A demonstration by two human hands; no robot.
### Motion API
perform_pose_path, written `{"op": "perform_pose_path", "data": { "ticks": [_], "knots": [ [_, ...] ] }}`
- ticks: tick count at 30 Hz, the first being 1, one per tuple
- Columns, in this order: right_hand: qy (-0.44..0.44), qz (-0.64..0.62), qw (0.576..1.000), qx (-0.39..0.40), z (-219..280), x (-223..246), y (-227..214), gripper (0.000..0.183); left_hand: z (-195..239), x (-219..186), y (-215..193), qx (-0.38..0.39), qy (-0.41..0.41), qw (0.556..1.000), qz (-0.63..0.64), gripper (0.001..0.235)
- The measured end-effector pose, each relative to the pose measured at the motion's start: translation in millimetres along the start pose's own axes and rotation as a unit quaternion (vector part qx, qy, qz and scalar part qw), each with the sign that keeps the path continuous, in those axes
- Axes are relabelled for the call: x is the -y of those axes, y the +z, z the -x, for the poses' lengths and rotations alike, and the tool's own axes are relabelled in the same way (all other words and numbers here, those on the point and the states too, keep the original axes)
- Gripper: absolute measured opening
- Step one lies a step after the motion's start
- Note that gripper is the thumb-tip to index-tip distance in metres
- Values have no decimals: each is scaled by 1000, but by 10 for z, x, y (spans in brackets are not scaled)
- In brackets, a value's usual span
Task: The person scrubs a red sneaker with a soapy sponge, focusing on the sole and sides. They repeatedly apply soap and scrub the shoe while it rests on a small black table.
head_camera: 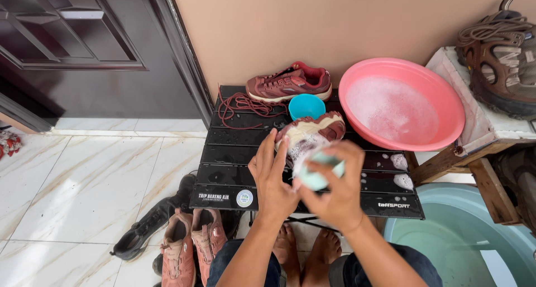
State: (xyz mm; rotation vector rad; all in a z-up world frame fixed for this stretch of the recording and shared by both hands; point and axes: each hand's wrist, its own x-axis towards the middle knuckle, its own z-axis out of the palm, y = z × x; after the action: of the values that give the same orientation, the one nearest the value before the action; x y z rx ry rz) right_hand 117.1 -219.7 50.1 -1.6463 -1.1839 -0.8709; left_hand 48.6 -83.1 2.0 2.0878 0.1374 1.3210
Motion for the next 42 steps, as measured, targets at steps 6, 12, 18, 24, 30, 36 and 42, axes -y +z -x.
{"op": "perform_pose_path", "data": {
  "ticks": [6,12,18,24,30,36,42],
  "knots": [
    [6,61,996,-61,-50,-419,3,30,-58,-84,28,-18,-18,999,22,95],
    [-1,38,998,-45,-21,-393,13,28,3,2,-30,-7,-24,1000,15,101],
    [-17,-14,1000,18,95,30,16,28,118,-2,119,-59,-36,995,73,92],
    [100,16,995,-11,10,-417,-63,39,25,-35,2,-9,-14,1000,19,96],
    [101,-52,993,-4,71,-269,-33,36,-15,-142,-32,-11,-13,1000,2,82],
    [82,-49,995,2,141,-241,-53,37,6,-136,-37,-7,-10,1000,-9,81],
    [88,-50,995,-1,117,-202,-47,39,-1,-159,-59,-4,-13,1000,-11,83]
  ]
}}
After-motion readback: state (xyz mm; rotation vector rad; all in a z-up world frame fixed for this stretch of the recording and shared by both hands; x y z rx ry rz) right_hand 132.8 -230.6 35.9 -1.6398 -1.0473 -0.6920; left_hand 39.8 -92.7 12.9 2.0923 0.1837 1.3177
